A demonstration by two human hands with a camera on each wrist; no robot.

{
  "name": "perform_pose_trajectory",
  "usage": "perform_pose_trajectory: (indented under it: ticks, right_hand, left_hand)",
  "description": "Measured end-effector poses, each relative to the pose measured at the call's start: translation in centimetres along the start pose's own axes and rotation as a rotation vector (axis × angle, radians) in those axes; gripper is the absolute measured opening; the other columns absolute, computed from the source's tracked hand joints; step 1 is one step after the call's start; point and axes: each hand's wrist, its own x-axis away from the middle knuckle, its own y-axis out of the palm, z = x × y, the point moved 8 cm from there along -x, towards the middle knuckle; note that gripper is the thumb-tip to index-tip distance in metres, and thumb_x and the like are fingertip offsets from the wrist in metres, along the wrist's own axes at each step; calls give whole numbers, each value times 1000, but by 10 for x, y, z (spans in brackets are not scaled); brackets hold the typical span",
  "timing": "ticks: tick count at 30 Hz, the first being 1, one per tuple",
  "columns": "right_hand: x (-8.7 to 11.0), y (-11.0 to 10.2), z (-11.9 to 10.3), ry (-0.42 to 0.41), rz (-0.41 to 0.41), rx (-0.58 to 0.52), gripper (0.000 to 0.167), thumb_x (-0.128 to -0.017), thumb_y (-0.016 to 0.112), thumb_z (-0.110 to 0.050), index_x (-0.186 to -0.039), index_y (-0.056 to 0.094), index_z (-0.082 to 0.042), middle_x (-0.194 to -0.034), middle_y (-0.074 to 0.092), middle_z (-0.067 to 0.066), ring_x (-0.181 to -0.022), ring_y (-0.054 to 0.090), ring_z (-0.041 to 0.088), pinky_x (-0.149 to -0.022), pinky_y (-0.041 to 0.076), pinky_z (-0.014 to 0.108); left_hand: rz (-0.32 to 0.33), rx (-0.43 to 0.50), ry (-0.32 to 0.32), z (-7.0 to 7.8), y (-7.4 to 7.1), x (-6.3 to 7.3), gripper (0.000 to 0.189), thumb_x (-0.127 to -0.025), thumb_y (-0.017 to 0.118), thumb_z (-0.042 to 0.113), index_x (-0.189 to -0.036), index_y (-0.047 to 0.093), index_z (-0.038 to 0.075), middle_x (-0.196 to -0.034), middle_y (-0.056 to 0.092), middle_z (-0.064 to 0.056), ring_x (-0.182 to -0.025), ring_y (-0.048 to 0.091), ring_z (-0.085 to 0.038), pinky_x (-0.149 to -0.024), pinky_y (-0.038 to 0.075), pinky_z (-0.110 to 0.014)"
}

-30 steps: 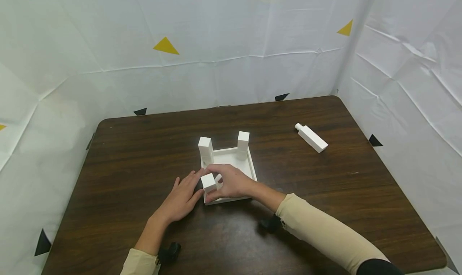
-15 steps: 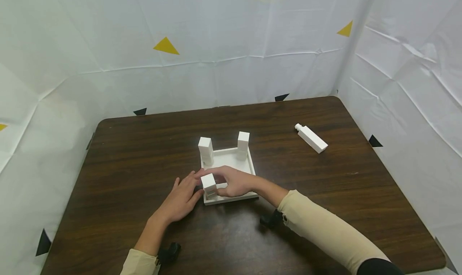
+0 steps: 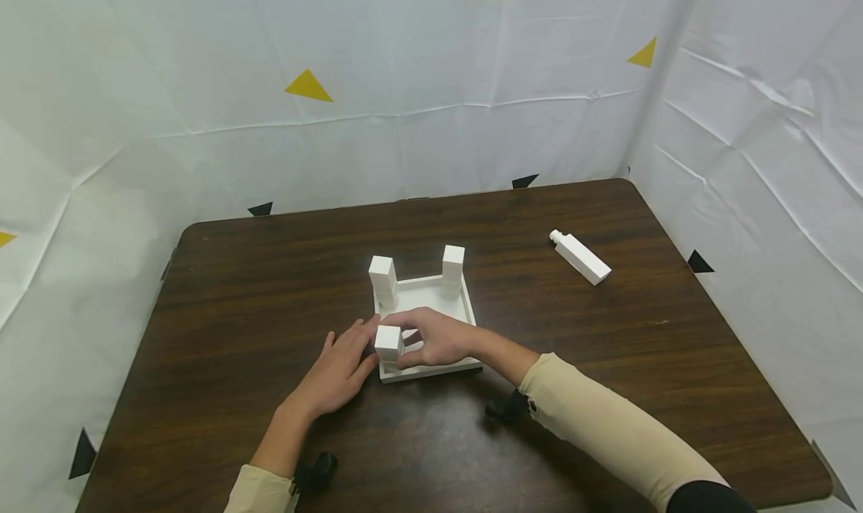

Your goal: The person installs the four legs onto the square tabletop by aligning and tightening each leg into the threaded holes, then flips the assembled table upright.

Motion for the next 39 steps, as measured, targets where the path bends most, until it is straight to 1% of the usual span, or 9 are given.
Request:
perform_pose_trajectory:
  ticks: [4,9,15,21,28,32,34,36,39]
  right_hand:
    - [1,0,-1,1,20,-8,55,-84,74,3,-135,54,2,-131,58,12,-121,53,14,-96,49,34]
    - [2,1,-1,-9,40,-16,53,-83,76,2,-132,56,0,-123,61,5,-116,56,13,-96,50,35]
    - [3,2,-1,-37,58,-34,54,-82,77,2,-132,56,0,-124,62,7,-116,57,15,-97,49,36]
    - [5,3,1,-51,78,-50,58,-81,77,3,-135,54,5,-126,61,10,-118,57,16,-97,48,35]
    - [7,2,-1,-56,99,-8,58,-82,77,-1,-135,55,1,-126,62,9,-120,57,17,-97,49,35]
    - [11,0,-1,-42,105,32,68,-82,79,-4,-143,49,-5,-139,55,10,-123,56,20,-97,49,42]
    - [17,-5,0,-22,122,33,71,-82,80,-7,-145,48,-8,-143,52,9,-123,56,23,-96,49,46]
    - [25,-15,1,-9,158,23,69,-81,81,-9,-143,50,-8,-142,53,9,-121,57,25,-96,49,48]
    - [45,-43,2,2,267,45,53,-83,80,-12,-131,61,-5,-127,64,8,-112,63,24,-92,52,46]
  left_hand:
    - [-22,0,10,-1,0,0,66,-102,52,35,-158,20,20,-160,26,-3,-148,20,-28,-111,8,-68]
    - [-91,36,28,-2,-2,0,74,-100,53,45,-159,15,20,-162,22,-3,-149,15,-30,-111,4,-69]
    - [-150,74,46,-2,-6,1,85,-95,58,51,-159,13,17,-162,21,-4,-149,13,-32,-111,2,-68]
    - [-147,91,37,-1,-7,0,87,-93,61,51,-159,16,17,-161,23,-5,-148,13,-33,-111,3,-68]
    - [-145,99,27,-2,-6,-1,88,-91,64,52,-159,18,19,-161,23,-5,-148,14,-34,-111,4,-68]
    - [-143,101,11,-4,-6,0,88,-91,63,54,-159,18,20,-161,22,-5,-148,14,-32,-112,3,-66]
    - [-135,101,7,-4,-6,0,88,-91,62,55,-159,18,21,-161,22,-5,-149,14,-32,-112,3,-66]
    - [-128,98,4,-4,-6,1,87,-91,61,55,-159,17,22,-161,23,-5,-148,14,-32,-112,4,-66]
    - [-115,90,7,-2,-6,1,86,-92,61,54,-159,17,22,-161,23,-6,-148,16,-31,-112,4,-66]
